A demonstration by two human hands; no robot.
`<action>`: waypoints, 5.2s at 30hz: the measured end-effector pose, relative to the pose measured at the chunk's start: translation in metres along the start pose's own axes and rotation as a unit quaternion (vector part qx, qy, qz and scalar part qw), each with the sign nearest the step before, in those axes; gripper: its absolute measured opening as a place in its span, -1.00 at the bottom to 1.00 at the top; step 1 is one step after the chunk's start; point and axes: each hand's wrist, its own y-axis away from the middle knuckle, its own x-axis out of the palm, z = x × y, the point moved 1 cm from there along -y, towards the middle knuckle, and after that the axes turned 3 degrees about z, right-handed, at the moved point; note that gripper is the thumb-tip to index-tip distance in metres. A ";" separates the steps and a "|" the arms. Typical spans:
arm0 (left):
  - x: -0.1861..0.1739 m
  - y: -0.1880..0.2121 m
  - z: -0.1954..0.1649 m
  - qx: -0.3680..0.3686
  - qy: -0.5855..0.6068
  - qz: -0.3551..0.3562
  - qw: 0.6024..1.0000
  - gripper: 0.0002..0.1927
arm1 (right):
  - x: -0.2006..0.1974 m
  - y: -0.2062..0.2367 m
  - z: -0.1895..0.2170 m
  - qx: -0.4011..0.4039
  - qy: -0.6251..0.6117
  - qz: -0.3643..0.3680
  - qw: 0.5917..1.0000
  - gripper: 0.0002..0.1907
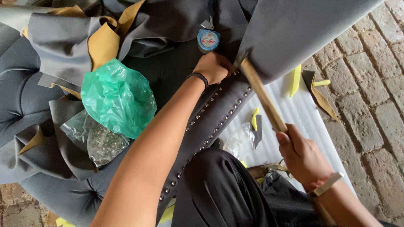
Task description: The person sits on the floor with a tufted sofa frame across their lap and hammers decorative upholstery tacks along the fabric edge, placing each tack by hand and driving it in with a hammer. They take tacks from a plastic bag and a bubble-wrap packet and reposition the frame as they work along the rail.
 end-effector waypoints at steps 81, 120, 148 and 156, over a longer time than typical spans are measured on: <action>-0.086 0.392 0.085 -0.032 -0.117 -0.416 0.901 -0.49 | 0.044 0.140 0.104 -0.037 -0.525 0.217 0.822 -0.68; -0.177 0.172 0.064 -0.058 0.263 -0.535 0.801 -0.59 | 0.039 0.124 0.093 -0.003 -0.520 0.207 0.829 -0.68; -0.166 0.188 0.036 0.104 -0.412 -0.312 0.850 -0.71 | 0.038 0.113 0.099 0.015 -0.499 0.228 0.836 -0.68; -0.167 0.194 0.027 0.168 -0.351 -0.324 0.862 -0.55 | 0.040 0.110 0.097 0.011 -0.502 0.229 0.834 -0.68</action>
